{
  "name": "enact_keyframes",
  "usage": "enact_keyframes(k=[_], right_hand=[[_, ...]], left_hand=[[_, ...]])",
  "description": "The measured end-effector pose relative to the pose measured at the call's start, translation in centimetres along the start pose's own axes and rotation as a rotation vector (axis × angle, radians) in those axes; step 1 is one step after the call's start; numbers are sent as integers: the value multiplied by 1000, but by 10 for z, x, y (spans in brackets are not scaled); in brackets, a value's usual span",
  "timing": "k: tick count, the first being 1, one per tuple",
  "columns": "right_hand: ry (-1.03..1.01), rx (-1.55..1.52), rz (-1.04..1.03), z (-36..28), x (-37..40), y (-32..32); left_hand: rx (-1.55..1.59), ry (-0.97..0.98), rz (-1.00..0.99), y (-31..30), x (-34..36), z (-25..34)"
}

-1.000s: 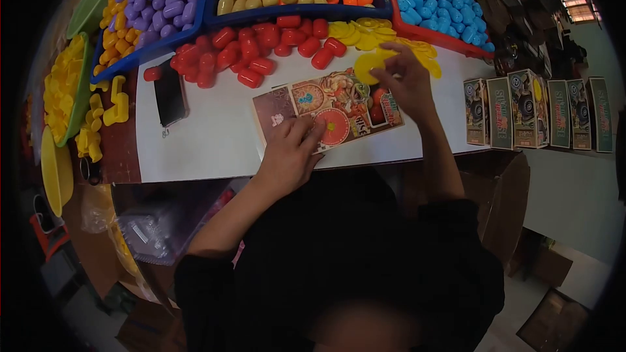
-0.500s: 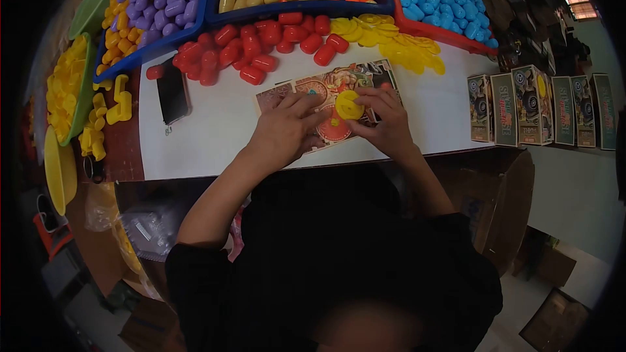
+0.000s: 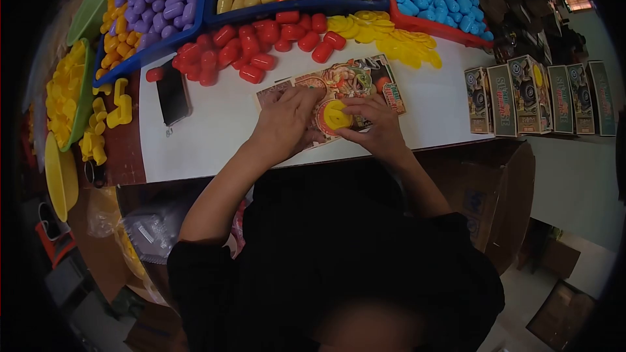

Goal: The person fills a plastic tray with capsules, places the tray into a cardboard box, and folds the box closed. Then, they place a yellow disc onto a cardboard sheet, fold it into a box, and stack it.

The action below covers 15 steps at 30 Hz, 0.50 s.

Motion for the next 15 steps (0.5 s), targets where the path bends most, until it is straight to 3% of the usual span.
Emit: enact_keyframes(k=[10,12,13,15], right_hand=[[-59,79,-56,-8,-1,4],[-56,59,-86,-5,-2,1],[-52,35,-135,-2,-3,0],[-45,1,-186,4,-8,-4]], left_hand=[[84,-16,-6,-7,-7,-2],[160,-212,-90,-4,-13,-12],[162,-216,-96,1,-17,-16],[155,-21,-65,6,-31,-12]])
Point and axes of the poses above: each hand's wrist, its own x-axis away from the middle knuckle, its own y-axis out of the palm, z = x × y, the point moved 6 cm from there along -x, towards the middle knuckle, and after that the axes turned 2 degrees about y, right-handed, at the moved point
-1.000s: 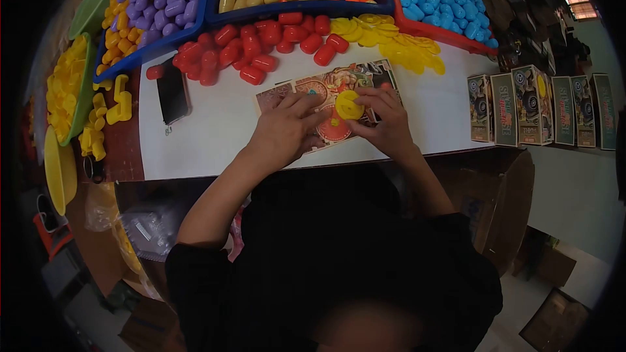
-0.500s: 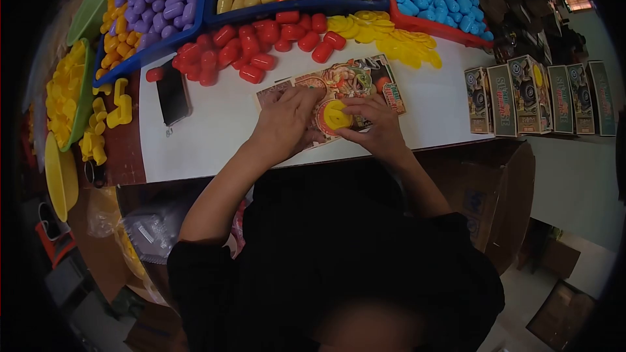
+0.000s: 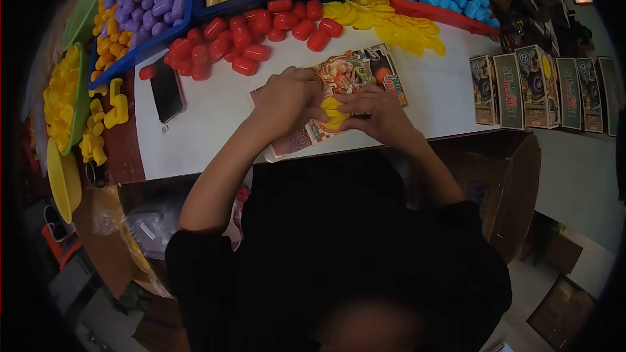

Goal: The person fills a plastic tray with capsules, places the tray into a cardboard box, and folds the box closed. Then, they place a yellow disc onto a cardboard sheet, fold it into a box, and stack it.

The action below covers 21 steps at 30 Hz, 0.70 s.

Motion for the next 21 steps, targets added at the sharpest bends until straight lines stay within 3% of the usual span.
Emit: enact_keyframes(k=[1,3,6,8,11,15,16,17,18,19,21], right_hand=[[36,-27,-105,5,-4,0],[72,-56,-212,7,-11,-2],[45,43,-327,1,-21,5],[-115,327,-309,-11,-15,16],[-110,561,-151,-34,-11,22],[-66,649,-275,-27,-17,23],[187,196,-376,-3,-21,14],[423,-262,-462,17,-20,7],[403,-684,-296,29,-18,5],[380,-682,-287,39,-13,9],[375,-891,203,31,2,-10]], left_hand=[[2,-5,-7,-2,-9,0],[-87,-256,-366,2,-25,0],[-248,-186,-444,4,-38,3],[-316,-163,-434,5,-39,8],[-427,-151,-437,11,-38,10],[-449,-142,-449,13,-35,5],[-458,-145,-446,11,-28,1],[-447,-3,-82,-10,-23,8],[-429,147,279,-33,-10,13],[-450,155,286,-35,1,6],[48,-521,454,-46,39,-48]])
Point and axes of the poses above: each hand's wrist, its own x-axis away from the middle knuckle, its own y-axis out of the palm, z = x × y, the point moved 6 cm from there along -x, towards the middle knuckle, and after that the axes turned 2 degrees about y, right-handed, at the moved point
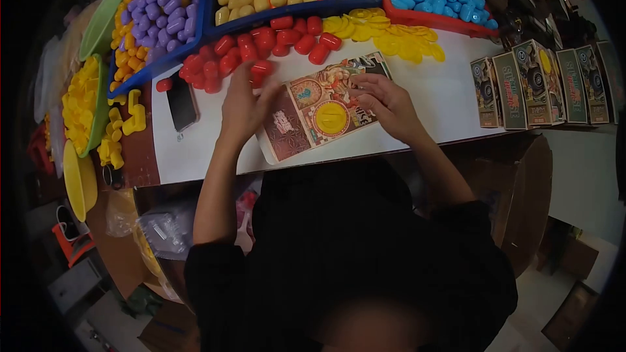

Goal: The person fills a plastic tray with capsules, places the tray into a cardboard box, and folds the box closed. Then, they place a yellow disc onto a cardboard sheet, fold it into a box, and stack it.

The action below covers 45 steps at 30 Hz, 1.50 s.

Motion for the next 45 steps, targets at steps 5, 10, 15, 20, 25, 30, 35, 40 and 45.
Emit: enact_keyframes(k=[5,10,15,20,25,30,35,40,45], right_hand=[[-753,1007,-79,-68,71,82],[-845,873,409,-123,75,15],[-105,-204,234,-66,29,-55],[-54,-130,172,-44,33,-23],[-414,532,188,-76,35,-16],[-496,1139,-226,-119,48,2],[-424,1329,-163,-107,43,30],[-632,1338,-206,-98,48,36],[-498,1382,-111,-91,52,39]], left_hand=[[740,-300,-230,-12,27,23],[856,75,-120,-52,3,100],[1171,-163,-502,17,2,83],[893,-148,-399,17,-9,80],[583,270,-442,0,-8,98],[-130,882,-572,-28,12,130],[-287,920,-392,-12,22,136],[-461,957,-348,-8,31,142],[-617,855,-465,1,36,136]])
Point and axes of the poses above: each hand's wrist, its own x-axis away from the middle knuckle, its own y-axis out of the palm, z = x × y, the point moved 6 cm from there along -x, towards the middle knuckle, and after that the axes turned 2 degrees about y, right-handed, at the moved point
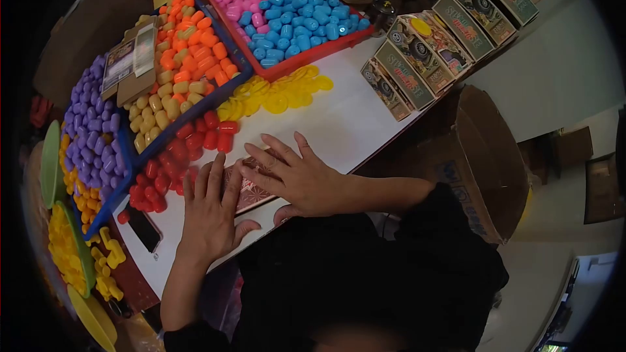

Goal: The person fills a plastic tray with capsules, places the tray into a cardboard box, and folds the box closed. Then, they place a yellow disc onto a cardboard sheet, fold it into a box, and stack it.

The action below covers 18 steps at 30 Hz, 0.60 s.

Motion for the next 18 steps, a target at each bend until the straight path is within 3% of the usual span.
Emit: enact_keyframes(k=[2,4,6,7,8,9,11,13,15,17,18], right_hand=[[-50,137,-1,-3,4,3],[-78,14,6,8,3,8],[-125,-101,13,17,-1,3],[-55,-292,119,29,4,-10],[21,-490,218,39,6,-18],[15,-495,212,37,1,-23],[-17,-84,155,23,-8,-36],[-48,-32,30,1,-40,-20],[-91,11,-102,-9,-52,-14],[-145,-18,-302,-3,-59,-19],[-71,-95,-240,13,-52,-42]], left_hand=[[-22,-1,14,1,0,1],[-50,-10,22,12,5,-2],[580,26,497,11,18,-16],[571,22,506,16,24,-21],[664,-111,772,13,44,-35],[753,-250,1036,14,71,-49],[627,-602,1167,16,128,-64],[284,-847,1061,20,191,-74],[-345,-1064,658,24,263,-75],[-630,-1312,330,37,312,-58],[-537,-1414,221,46,345,-52]])
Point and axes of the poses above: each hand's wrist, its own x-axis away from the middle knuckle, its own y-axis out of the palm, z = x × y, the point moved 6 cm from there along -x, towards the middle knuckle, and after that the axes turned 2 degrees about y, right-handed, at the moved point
